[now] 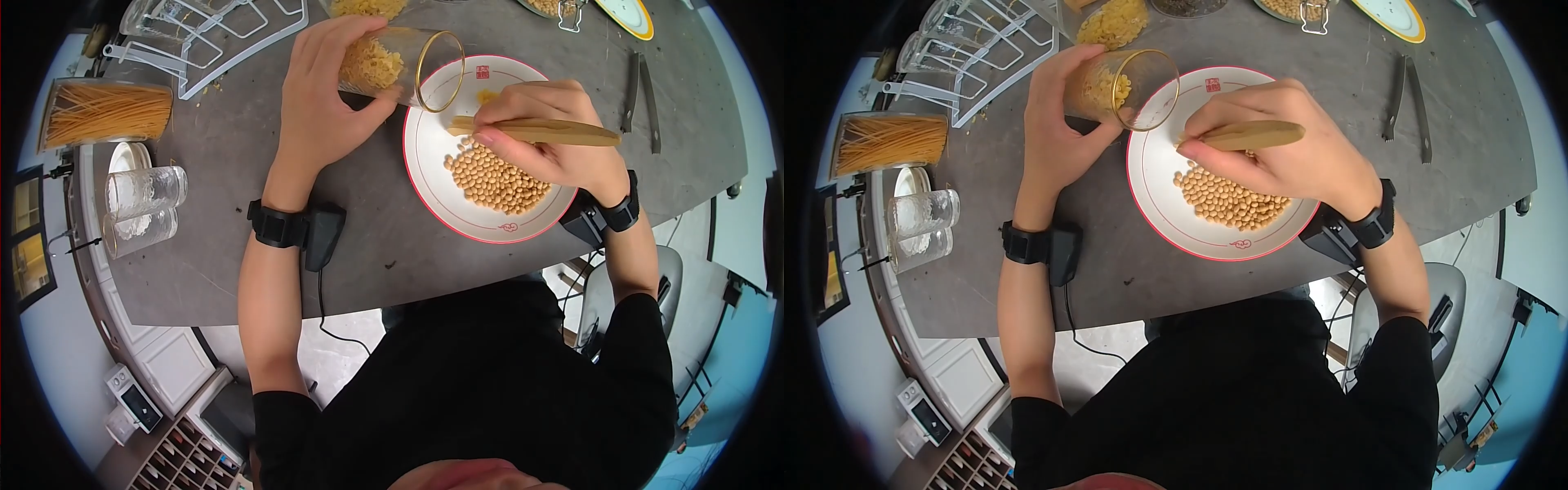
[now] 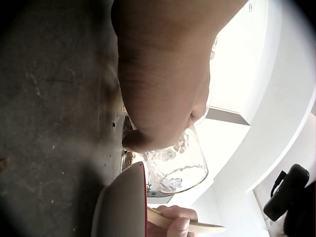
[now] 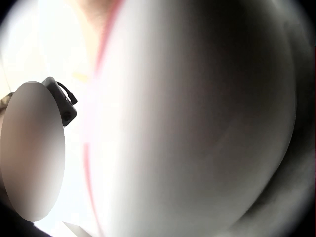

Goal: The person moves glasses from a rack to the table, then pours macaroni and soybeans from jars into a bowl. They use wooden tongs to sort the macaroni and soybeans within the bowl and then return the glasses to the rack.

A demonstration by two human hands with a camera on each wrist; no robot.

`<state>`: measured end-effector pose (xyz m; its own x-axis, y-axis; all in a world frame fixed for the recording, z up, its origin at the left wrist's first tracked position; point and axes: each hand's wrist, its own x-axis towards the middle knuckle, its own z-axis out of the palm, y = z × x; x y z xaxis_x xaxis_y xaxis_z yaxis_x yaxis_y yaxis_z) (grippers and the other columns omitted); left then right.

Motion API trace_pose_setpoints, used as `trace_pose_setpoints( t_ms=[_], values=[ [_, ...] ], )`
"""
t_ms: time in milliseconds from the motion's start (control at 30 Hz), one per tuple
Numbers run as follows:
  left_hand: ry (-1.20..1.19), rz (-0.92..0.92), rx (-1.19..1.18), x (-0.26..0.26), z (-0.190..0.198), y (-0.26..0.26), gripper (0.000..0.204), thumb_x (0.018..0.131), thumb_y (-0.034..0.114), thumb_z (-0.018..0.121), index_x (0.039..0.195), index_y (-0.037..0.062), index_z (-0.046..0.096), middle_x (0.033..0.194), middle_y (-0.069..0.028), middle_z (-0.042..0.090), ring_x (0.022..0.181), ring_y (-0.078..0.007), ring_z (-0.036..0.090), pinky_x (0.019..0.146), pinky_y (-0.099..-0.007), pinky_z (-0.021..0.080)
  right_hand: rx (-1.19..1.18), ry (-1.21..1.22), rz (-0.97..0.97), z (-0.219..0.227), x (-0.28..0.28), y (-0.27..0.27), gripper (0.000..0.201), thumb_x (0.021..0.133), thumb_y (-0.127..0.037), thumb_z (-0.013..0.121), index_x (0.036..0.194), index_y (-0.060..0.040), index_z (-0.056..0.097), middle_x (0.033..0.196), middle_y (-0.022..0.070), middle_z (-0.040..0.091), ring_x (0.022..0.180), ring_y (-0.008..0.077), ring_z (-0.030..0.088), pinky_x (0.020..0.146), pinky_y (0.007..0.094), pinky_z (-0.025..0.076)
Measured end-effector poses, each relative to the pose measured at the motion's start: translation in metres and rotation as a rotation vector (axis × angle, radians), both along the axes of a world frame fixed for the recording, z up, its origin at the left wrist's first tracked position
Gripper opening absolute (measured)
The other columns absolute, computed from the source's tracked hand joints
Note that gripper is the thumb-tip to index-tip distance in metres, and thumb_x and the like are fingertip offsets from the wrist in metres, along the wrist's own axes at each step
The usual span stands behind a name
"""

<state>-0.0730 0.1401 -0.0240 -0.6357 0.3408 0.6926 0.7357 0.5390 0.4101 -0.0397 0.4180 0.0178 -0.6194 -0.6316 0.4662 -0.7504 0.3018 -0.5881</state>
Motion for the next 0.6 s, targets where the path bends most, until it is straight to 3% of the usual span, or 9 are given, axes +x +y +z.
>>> trace_pose_setpoints(
  t_ms=[100,167,267,333,400,433,467,533,600],
  values=[
    [-0.008,0.001,0.008,0.000,0.000,0.001,0.063,0.067,0.011,0.083,0.127,0.0135,0.064,0.123,-0.0055,0.067,0.116,-0.0299,0.060,0.098,-0.0410,0.050,0.040,-0.044,-0.007,0.004,0.003,0.007,0.013,0.091,-0.016,0.077,0.089,-0.0027,0.074,0.078,0.0061,0.072,0.061,0.0192,0.067,0.060,0.0287,0.053],
    [-0.003,0.001,0.004,0.000,0.000,0.000,0.063,0.067,0.011,0.083,0.127,0.0135,0.064,0.123,-0.0054,0.067,0.116,-0.0299,0.060,0.098,-0.0411,0.050,-0.336,-0.098,-0.069,0.005,0.004,0.012,0.012,0.093,-0.012,0.075,0.095,0.0002,0.075,0.084,0.0082,0.075,0.068,0.0160,0.070,0.064,0.0274,0.055],
    [-0.004,-0.003,-0.036,0.000,-0.001,-0.003,0.066,0.070,0.013,0.085,0.131,0.0116,0.062,0.128,-0.0074,0.065,0.119,-0.0292,0.060,0.100,-0.0404,0.050,-0.579,-0.146,-0.100,0.003,0.002,0.005,0.012,0.095,-0.007,0.072,0.102,0.0032,0.074,0.091,0.0101,0.076,0.073,0.0135,0.070,0.066,0.0271,0.057],
    [-0.010,-0.007,-0.073,0.000,-0.001,-0.005,0.069,0.073,0.016,0.088,0.135,0.0097,0.059,0.132,-0.0094,0.064,0.122,-0.0286,0.060,0.103,-0.0398,0.049,-0.434,-0.023,-0.111,0.003,-0.002,0.010,0.012,0.095,-0.004,0.071,0.103,0.0038,0.072,0.092,0.0092,0.075,0.071,0.0121,0.069,0.064,0.0261,0.055],
    [-0.007,-0.003,-0.069,0.001,0.000,-0.004,0.069,0.073,0.016,0.088,0.135,0.0099,0.059,0.132,-0.0095,0.063,0.121,-0.0284,0.060,0.103,-0.0397,0.049,-0.470,-0.197,-0.182,0.003,0.002,0.017,0.009,0.094,-0.003,0.071,0.098,0.0041,0.072,0.093,0.0093,0.075,0.069,0.0118,0.068,0.061,0.0243,0.052],
    [-0.005,0.000,-0.068,0.000,0.000,-0.003,0.069,0.073,0.016,0.088,0.135,0.0099,0.059,0.132,-0.0095,0.063,0.121,-0.0284,0.060,0.103,-0.0397,0.049,-0.431,-0.117,-0.240,0.006,0.001,0.015,0.012,0.095,-0.009,0.071,0.093,0.0030,0.072,0.078,0.0065,0.072,0.060,0.0099,0.063,0.055,0.0234,0.047],
    [-0.005,0.003,-0.032,0.000,0.000,-0.001,0.065,0.071,0.014,0.086,0.131,0.0115,0.062,0.128,-0.0078,0.065,0.119,-0.0293,0.060,0.100,-0.0404,0.050,-0.431,-0.116,-0.238,0.008,-0.002,0.017,0.012,0.095,-0.009,0.071,0.093,0.0030,0.072,0.078,0.0065,0.072,0.060,0.0099,0.063,0.055,0.0234,0.047],
    [-0.005,0.003,0.003,0.000,0.000,0.000,0.062,0.069,0.012,0.084,0.128,0.0132,0.064,0.124,-0.0062,0.067,0.116,-0.0302,0.060,0.097,-0.0412,0.051,-0.045,0.020,-0.300,0.010,-0.007,0.023,0.017,0.094,-0.015,0.071,0.089,0.0014,0.072,0.061,0.0028,0.064,0.052,0.0082,0.058,0.050,0.0239,0.043],
    [-0.002,-0.007,0.005,0.000,0.000,0.000,0.063,0.069,0.012,0.084,0.128,0.0131,0.064,0.124,-0.0062,0.067,0.116,-0.0305,0.060,0.097,-0.0411,0.051,-0.033,0.027,-0.285,0.005,-0.010,0.021,0.020,0.094,-0.019,0.071,0.085,-0.0008,0.070,0.050,0.0026,0.054,0.044,0.0118,0.052,0.046,0.0274,0.039]
  ],
)
